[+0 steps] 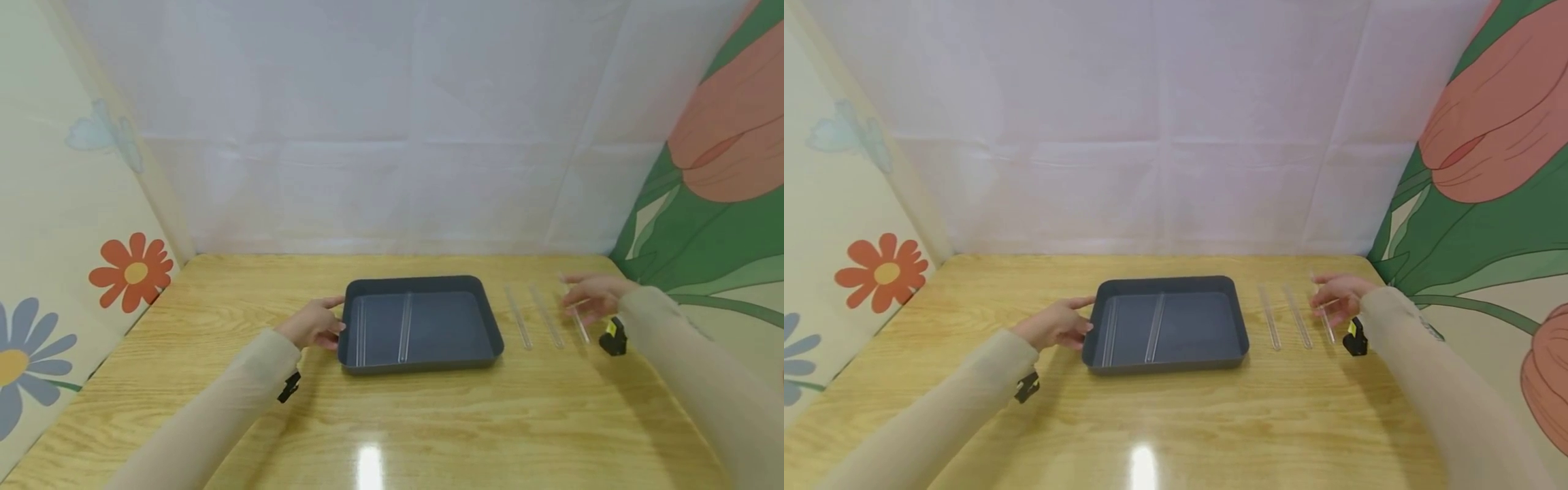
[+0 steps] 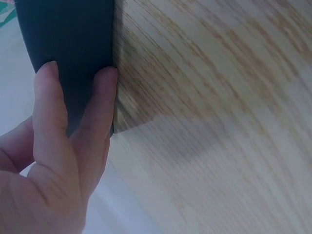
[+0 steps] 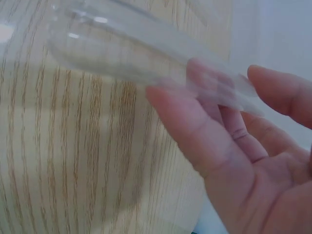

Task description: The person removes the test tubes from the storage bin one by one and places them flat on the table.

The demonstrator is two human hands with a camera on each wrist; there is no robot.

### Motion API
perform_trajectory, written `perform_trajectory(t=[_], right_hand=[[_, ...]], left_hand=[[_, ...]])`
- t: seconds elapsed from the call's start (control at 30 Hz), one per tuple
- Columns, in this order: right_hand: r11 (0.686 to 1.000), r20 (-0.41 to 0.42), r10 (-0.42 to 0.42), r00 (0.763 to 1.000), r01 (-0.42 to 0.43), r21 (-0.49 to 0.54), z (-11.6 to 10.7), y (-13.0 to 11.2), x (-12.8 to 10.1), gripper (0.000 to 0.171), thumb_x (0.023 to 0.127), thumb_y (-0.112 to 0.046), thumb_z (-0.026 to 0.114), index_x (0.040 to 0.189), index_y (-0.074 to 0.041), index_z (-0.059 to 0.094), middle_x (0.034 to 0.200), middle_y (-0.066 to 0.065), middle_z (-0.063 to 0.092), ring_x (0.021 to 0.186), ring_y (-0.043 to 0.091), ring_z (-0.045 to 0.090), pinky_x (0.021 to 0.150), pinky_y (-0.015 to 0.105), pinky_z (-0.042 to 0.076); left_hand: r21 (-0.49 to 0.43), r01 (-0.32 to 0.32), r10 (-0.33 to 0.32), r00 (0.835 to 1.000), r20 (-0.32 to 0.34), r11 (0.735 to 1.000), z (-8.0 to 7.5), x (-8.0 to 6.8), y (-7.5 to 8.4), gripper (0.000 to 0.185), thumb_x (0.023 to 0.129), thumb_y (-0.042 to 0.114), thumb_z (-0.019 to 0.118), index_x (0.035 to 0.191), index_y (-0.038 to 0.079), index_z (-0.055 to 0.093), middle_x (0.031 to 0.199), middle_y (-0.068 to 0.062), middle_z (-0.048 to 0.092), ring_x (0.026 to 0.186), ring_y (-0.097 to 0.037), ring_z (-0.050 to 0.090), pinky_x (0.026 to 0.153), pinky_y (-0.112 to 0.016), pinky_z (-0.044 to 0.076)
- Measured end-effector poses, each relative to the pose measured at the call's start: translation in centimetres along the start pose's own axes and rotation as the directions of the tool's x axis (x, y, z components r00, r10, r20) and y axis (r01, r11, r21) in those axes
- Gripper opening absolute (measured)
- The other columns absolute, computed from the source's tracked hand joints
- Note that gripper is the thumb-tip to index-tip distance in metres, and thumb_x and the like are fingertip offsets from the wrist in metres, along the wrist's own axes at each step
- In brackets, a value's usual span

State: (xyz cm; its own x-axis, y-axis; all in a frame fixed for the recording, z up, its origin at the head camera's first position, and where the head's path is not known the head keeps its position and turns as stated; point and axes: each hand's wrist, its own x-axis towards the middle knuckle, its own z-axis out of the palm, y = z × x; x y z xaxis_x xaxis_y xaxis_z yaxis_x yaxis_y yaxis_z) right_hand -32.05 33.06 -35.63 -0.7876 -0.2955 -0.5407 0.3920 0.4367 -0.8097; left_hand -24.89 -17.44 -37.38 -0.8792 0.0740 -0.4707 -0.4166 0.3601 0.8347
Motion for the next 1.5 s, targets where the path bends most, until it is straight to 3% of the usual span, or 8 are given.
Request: perform_trajectory(t=[0.47, 0.73, 1.2, 1.33, 1.5], right_hand=[[0.999, -0.003, 0.03, 1.0, -0.03, -0.017, -0.9, 0.7, 0.5, 0.078, 0.096, 0.003, 0.046, 0.151, 0.004, -0.009, 0.106, 0.015, 0.06, 0.079, 0.018, 0.063, 0.069, 0.037, 0.058], [0.998, -0.016, 0.058, 0.998, -0.058, -0.023, -1.2, 0.8, 0.6, 0.079, 0.094, 0.003, 0.047, 0.15, 0.005, -0.01, 0.094, 0.008, 0.062, 0.081, 0.018, 0.06, 0.072, 0.038, 0.057], [0.988, -0.057, 0.022, 0.998, -0.03, -0.15, -1.2, 1.2, 0.9, 0.077, 0.096, -0.003, 0.052, 0.149, 0.009, -0.001, 0.094, 0.005, 0.065, 0.087, 0.022, 0.061, 0.076, 0.043, 0.056], [0.978, -0.092, -0.007, 0.996, -0.013, -0.207, -0.8, 1.3, 0.8, 0.076, 0.095, -0.005, 0.055, 0.149, 0.01, 0.005, 0.092, 0.003, 0.066, 0.084, 0.021, 0.061, 0.076, 0.041, 0.056], [0.981, -0.128, -0.031, 0.991, 0.006, -0.192, -0.1, 1.3, 0.9, 0.075, 0.093, -0.003, 0.057, 0.148, 0.011, 0.009, 0.082, -0.001, 0.067, 0.073, 0.017, 0.061, 0.07, 0.035, 0.056]], left_hand=[[-0.01, -0.002, 0.002, 1.0, -0.005, 1.0, -0.1, -0.3, 0.1, 0.072, 0.093, -0.013, 0.048, 0.156, 0.008, 0.02, 0.124, -0.032, 0.05, 0.07, -0.022, 0.06, 0.049, -0.024, 0.053], [-0.007, -0.007, 0.007, 1.0, 0.001, 1.0, -0.2, -0.4, 0.1, 0.072, 0.093, -0.013, 0.048, 0.156, 0.008, 0.019, 0.133, -0.035, 0.044, 0.074, -0.024, 0.062, 0.049, -0.024, 0.054], [-0.005, -0.007, 0.007, 1.0, -0.009, 1.0, 0.2, -0.3, 0.2, 0.071, 0.093, -0.013, 0.048, 0.155, 0.007, 0.021, 0.125, -0.033, 0.05, 0.068, -0.021, 0.06, 0.048, -0.023, 0.053], [-0.001, -0.01, 0.01, 1.0, -0.009, 1.0, 0.2, -0.4, 0.1, 0.071, 0.093, -0.013, 0.048, 0.156, 0.007, 0.02, 0.127, -0.033, 0.049, 0.07, -0.022, 0.06, 0.049, -0.023, 0.053], [0.003, -0.008, 0.008, 1.0, -0.014, 1.0, 0.1, -0.5, 0.1, 0.071, 0.093, -0.013, 0.048, 0.156, 0.008, 0.021, 0.132, -0.034, 0.045, 0.075, -0.024, 0.061, 0.05, -0.024, 0.054]])
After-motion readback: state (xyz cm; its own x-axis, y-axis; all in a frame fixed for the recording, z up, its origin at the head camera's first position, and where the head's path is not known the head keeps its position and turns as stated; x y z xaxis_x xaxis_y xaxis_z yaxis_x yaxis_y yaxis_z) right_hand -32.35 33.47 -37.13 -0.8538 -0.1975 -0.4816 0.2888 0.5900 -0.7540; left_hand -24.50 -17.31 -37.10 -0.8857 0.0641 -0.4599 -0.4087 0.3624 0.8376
